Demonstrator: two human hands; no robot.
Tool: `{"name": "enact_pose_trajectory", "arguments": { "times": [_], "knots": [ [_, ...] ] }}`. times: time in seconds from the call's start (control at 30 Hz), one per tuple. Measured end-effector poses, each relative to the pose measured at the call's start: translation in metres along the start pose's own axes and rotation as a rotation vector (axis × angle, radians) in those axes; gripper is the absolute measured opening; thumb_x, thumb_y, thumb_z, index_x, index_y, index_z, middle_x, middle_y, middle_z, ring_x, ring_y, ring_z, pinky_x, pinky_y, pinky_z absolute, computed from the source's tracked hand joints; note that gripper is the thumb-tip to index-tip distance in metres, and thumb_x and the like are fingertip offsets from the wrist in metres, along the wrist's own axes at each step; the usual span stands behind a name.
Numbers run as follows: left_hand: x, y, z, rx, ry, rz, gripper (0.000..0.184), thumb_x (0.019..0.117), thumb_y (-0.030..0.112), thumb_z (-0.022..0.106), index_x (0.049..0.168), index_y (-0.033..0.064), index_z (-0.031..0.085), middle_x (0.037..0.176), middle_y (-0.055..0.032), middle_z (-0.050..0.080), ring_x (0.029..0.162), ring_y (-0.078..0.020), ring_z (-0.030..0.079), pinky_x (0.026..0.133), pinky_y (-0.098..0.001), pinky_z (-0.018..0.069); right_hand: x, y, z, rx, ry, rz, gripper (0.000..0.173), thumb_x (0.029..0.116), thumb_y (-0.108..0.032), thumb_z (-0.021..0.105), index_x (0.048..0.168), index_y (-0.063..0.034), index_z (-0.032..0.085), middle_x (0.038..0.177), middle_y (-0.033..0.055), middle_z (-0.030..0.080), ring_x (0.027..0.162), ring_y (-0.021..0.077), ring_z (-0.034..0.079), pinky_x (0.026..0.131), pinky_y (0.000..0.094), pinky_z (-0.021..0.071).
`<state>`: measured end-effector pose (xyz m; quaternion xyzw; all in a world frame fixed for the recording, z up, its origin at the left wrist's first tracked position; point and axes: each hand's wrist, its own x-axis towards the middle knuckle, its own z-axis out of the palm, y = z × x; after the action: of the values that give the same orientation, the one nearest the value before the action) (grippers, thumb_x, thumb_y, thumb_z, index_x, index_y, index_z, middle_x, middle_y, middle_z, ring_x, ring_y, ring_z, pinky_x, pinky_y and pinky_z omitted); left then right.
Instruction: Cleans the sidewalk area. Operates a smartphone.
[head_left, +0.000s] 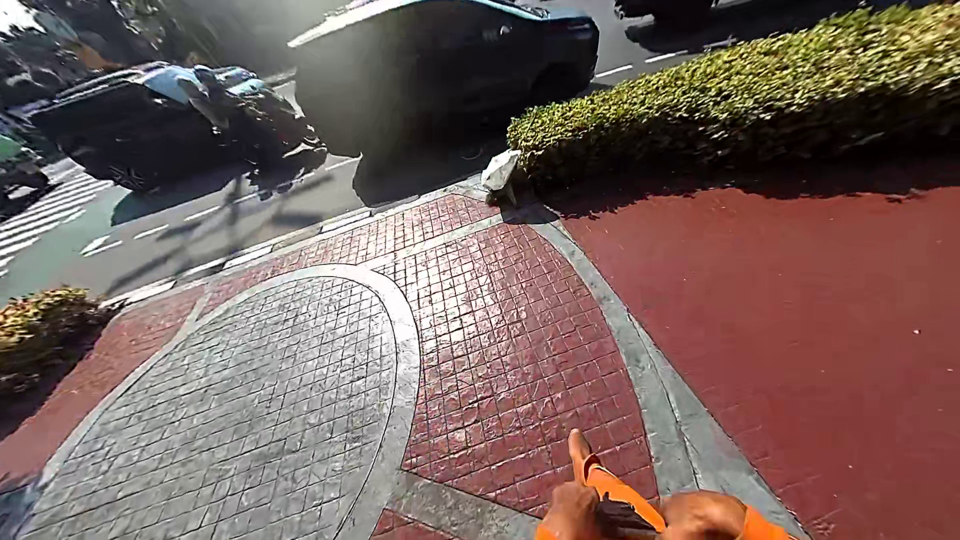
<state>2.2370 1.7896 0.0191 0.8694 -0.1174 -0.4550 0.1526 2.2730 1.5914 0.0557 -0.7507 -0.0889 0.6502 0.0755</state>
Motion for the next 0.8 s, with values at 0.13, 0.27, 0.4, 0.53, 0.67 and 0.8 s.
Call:
{"name": "enact_pose_trajectory", "arguments": {
  "times": [0.13, 0.27, 0.4, 0.53, 0.67, 0.8],
  "knots": [
    [0.045, -0.019, -0.144, -0.037, 0.026, -0.051, 0.054, 0.0961, 0.046, 0.063, 0.122, -0.0012, 0.066, 0.121, -0.0245, 0.068, 0.114, -0.0427, 0.065, 0.094, -0.0632, 0.0514, 0.048, -0.049, -0.158, -0.217, 0.022, -0.049, 0.07, 0.0941, -0.057, 0.06, 0.127, 0.0037, 0.063, 0.128, 0.0302, 0.063, 0.125, 0.047, 0.058, 0.099, 0.0717, 0.0423],
    [0.091, -0.035, -0.26, -0.041, 0.078, -0.058, 0.04, 0.0989, 0.033, 0.061, 0.114, -0.0028, 0.07, 0.12, -0.0264, 0.068, 0.116, -0.0435, 0.065, 0.094, -0.0625, 0.051, 0.049, -0.076, -0.281, -0.323, 0.091, -0.054, 0.052, 0.1005, -0.039, 0.06, 0.126, 0.0059, 0.064, 0.128, 0.0319, 0.063, 0.125, 0.0488, 0.058, 0.099, 0.0689, 0.0446],
    [0.186, -0.087, -0.339, 0.009, 0.24, -0.062, 0.043, 0.0983, 0.039, 0.059, 0.113, 0.0, 0.072, 0.112, -0.0222, 0.072, 0.105, -0.0404, 0.07, 0.085, -0.0596, 0.0548, 0.07, -0.101, -0.387, -0.343, 0.229, -0.023, 0.03, 0.0999, -0.012, 0.06, 0.12, 0.0104, 0.064, 0.126, 0.0326, 0.063, 0.123, 0.049, 0.058, 0.101, 0.0641, 0.0459],
    [0.272, -0.171, -0.455, -0.093, 0.252, 0.087, 0.039, 0.0959, 0.04, 0.064, 0.111, 0.0056, 0.074, 0.109, -0.0186, 0.074, 0.105, -0.0374, 0.07, 0.089, -0.0595, 0.0548, 0.127, -0.111, -0.524, -0.188, 0.33, -0.217, 0.024, 0.1001, -0.007, 0.057, 0.11, 0.0122, 0.066, 0.118, 0.0333, 0.065, 0.118, 0.0504, 0.06, 0.1, 0.065, 0.0455],
    [0.31, -0.231, -0.616, -0.409, 0.214, 0.387, 0.03, 0.0958, 0.02, 0.067, 0.116, -0.0021, 0.071, 0.097, -0.0208, 0.073, 0.093, -0.034, 0.071, 0.09, -0.0543, 0.0547, 0.141, -0.128, -0.667, -0.087, 0.391, -0.402, 0.025, 0.1006, -0.013, 0.059, 0.106, 0.0085, 0.07, 0.118, 0.0311, 0.064, 0.117, 0.048, 0.059, 0.101, 0.0617, 0.0445],
    [0.359, -0.278, -0.71, -0.755, 0.222, 0.359, 0.035, 0.0927, 0.021, 0.069, 0.118, -0.0018, 0.06, 0.082, -0.0099, 0.068, 0.073, -0.0205, 0.066, 0.077, -0.0431, 0.0568, 0.175, -0.167, -0.783, -0.044, 0.361, -0.544, 0.025, 0.1014, -0.017, 0.058, 0.107, 0.0015, 0.074, 0.118, 0.0277, 0.062, 0.114, 0.0445, 0.059, 0.098, 0.0583, 0.0473]
  ]
}}
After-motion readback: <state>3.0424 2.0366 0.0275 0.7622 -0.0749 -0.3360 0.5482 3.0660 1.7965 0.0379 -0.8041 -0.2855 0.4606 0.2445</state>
